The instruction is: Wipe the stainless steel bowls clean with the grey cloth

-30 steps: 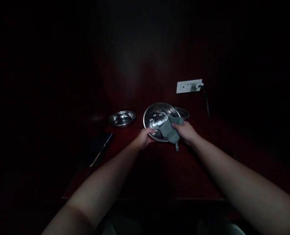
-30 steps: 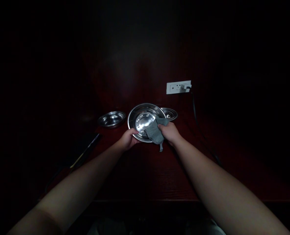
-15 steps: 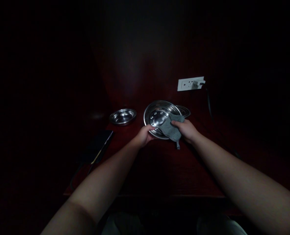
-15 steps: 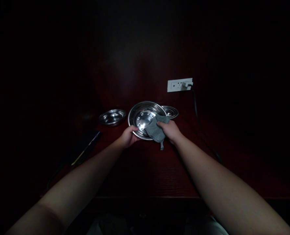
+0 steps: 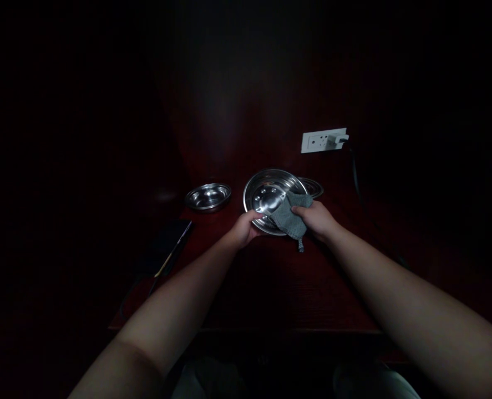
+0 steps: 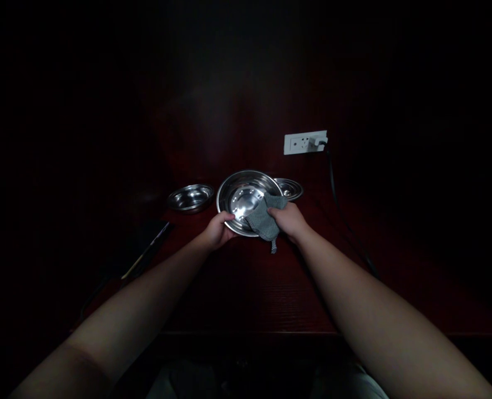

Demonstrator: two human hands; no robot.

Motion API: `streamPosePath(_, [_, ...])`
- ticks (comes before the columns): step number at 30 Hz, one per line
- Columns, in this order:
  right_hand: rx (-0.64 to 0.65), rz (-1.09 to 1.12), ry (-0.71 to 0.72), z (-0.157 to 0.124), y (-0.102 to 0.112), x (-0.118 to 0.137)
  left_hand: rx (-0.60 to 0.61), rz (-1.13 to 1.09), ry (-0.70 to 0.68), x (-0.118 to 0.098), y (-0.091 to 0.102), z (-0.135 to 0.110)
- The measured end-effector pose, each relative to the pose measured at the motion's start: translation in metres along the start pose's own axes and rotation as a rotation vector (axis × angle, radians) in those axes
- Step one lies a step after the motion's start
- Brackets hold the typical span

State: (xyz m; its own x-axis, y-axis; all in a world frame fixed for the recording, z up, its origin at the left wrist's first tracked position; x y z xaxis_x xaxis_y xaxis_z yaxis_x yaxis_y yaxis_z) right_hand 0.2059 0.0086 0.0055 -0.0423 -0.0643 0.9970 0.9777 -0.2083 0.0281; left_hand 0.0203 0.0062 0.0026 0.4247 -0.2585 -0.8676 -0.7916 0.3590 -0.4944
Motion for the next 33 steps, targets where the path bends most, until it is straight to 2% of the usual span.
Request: streamPosePath(33, [-0.018,-0.034,-0.011,-0.0061,-0.0001,0.0057,0.024,-0.038,0.000,0.0007,-0.0046,-0.0020])
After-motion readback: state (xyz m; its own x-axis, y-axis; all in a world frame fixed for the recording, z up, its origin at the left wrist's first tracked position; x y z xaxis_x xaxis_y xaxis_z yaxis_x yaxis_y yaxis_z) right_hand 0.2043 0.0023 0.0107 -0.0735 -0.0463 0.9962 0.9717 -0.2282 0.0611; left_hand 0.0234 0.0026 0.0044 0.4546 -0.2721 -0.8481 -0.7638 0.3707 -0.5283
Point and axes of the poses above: each hand's wrist, its own z-axis towards the middle knuckle, its own y-axis out of the back of the hand, x = y × z, the point moved 1 cm from there along z, towards the middle knuckle, and after that the axes turned 2 degrees about z, right-handed, at the moved point
